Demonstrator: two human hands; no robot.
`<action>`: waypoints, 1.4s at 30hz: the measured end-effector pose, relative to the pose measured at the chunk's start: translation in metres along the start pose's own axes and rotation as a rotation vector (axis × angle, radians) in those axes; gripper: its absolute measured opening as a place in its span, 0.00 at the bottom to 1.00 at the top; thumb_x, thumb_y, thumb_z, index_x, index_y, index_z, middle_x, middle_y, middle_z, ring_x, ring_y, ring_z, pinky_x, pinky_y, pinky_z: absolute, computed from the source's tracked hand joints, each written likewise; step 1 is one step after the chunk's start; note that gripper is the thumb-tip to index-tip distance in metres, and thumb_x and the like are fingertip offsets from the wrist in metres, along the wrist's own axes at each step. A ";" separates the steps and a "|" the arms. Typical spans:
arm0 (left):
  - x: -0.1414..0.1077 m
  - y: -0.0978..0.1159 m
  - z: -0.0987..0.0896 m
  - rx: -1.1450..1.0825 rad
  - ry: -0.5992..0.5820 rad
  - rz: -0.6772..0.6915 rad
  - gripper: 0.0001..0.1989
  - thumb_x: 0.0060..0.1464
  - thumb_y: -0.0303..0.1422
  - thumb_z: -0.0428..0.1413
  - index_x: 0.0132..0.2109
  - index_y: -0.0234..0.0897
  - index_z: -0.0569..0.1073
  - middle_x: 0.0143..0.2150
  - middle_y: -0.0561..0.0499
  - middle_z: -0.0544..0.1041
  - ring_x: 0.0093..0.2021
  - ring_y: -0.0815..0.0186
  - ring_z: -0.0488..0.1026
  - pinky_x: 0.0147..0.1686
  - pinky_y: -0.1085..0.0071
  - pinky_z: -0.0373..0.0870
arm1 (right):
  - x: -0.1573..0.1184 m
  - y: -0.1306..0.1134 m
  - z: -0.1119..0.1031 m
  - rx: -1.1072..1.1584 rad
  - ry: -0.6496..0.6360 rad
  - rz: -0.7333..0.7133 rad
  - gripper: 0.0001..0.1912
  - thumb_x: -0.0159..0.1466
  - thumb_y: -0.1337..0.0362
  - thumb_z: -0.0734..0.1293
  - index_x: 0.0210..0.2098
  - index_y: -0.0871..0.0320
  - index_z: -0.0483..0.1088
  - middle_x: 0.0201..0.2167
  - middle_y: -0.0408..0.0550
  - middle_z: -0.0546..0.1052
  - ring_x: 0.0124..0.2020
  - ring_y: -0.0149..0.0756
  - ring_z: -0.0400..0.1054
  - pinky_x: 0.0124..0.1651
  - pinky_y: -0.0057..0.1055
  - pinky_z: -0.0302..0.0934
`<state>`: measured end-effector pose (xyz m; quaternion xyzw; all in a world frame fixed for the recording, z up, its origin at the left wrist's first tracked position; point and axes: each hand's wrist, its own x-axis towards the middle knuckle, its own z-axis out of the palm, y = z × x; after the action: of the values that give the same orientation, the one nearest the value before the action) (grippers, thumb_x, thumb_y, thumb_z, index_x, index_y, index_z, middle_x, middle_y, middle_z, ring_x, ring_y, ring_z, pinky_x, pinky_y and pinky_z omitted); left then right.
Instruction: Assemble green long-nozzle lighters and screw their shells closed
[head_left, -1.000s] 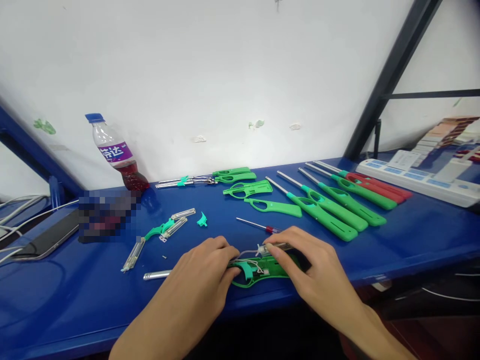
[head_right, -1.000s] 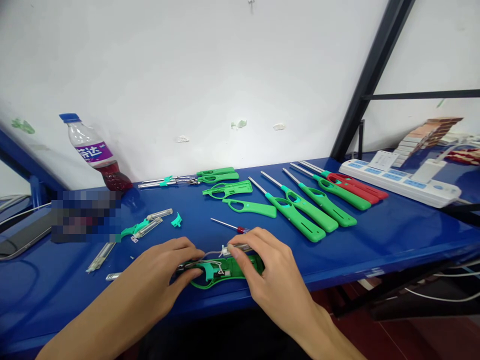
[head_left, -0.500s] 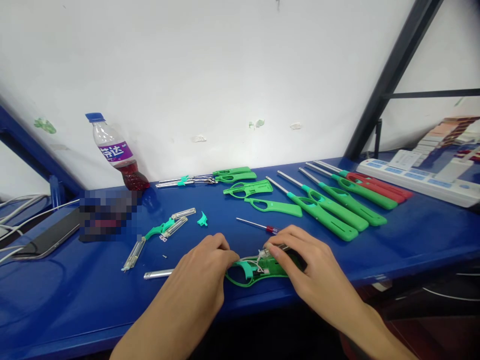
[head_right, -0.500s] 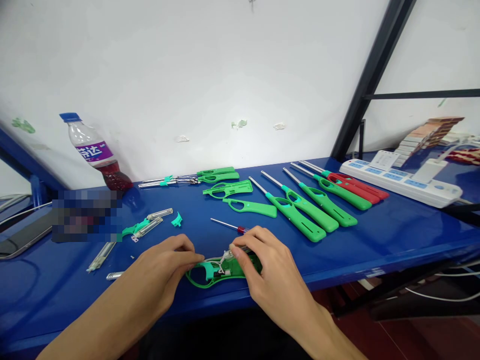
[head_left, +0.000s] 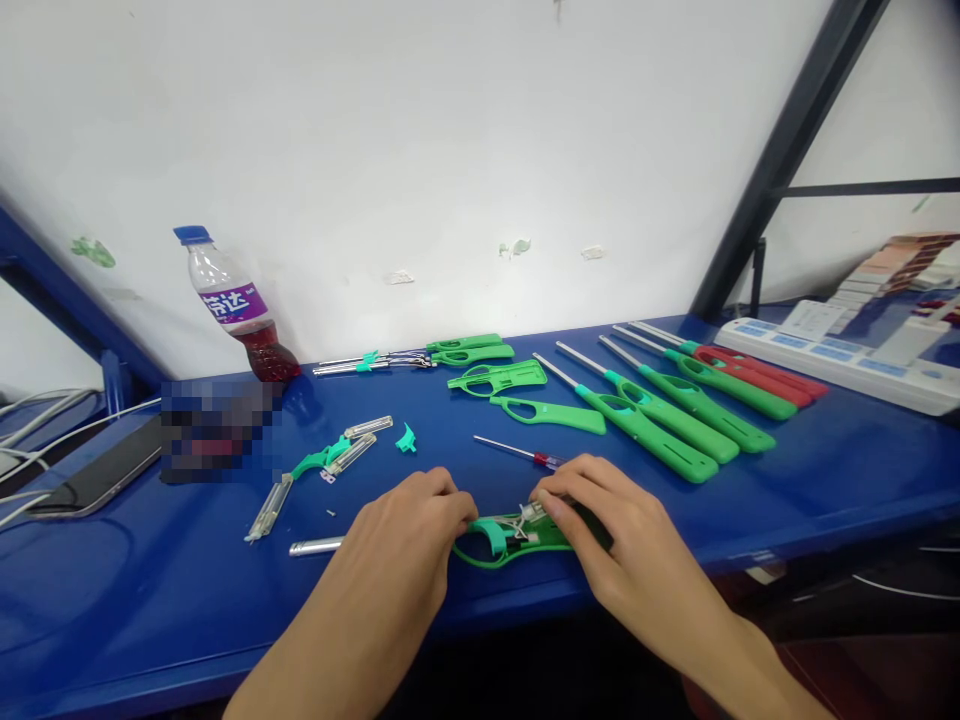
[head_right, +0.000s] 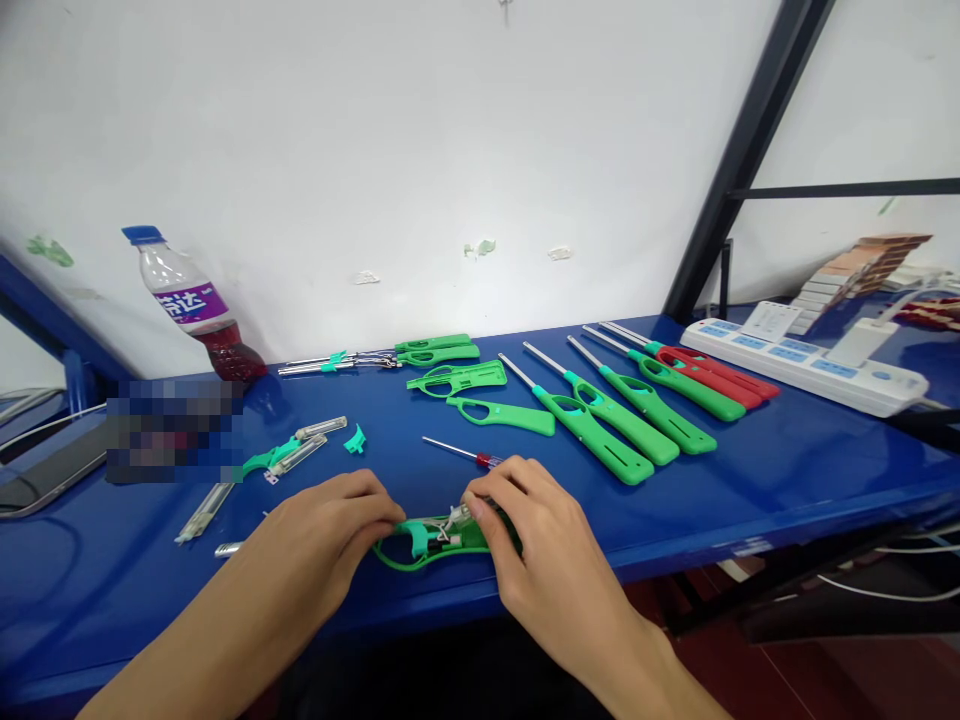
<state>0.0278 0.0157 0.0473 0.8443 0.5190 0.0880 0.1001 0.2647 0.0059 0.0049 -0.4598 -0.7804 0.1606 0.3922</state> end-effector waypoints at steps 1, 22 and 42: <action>-0.001 0.000 0.000 0.007 -0.003 0.000 0.20 0.67 0.18 0.46 0.43 0.42 0.80 0.43 0.50 0.78 0.39 0.60 0.77 0.38 0.64 0.66 | 0.000 0.000 0.000 -0.006 -0.009 -0.001 0.11 0.79 0.64 0.60 0.46 0.49 0.74 0.43 0.42 0.76 0.44 0.37 0.71 0.49 0.40 0.64; -0.004 0.007 -0.008 0.119 -0.034 0.018 0.22 0.62 0.14 0.47 0.44 0.43 0.80 0.43 0.50 0.81 0.41 0.58 0.80 0.38 0.66 0.69 | -0.008 -0.001 -0.006 -0.123 -0.093 -0.094 0.11 0.79 0.66 0.58 0.43 0.52 0.71 0.44 0.48 0.73 0.44 0.41 0.70 0.47 0.42 0.66; -0.007 0.008 -0.005 0.113 0.004 0.005 0.19 0.65 0.19 0.48 0.44 0.41 0.81 0.42 0.47 0.82 0.40 0.59 0.80 0.37 0.69 0.73 | -0.008 0.002 -0.005 -0.088 -0.043 -0.123 0.09 0.76 0.67 0.62 0.43 0.53 0.75 0.42 0.49 0.76 0.43 0.41 0.71 0.45 0.40 0.67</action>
<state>0.0306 0.0058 0.0538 0.8497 0.5214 0.0606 0.0509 0.2717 0.0002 0.0031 -0.4241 -0.8217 0.1118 0.3638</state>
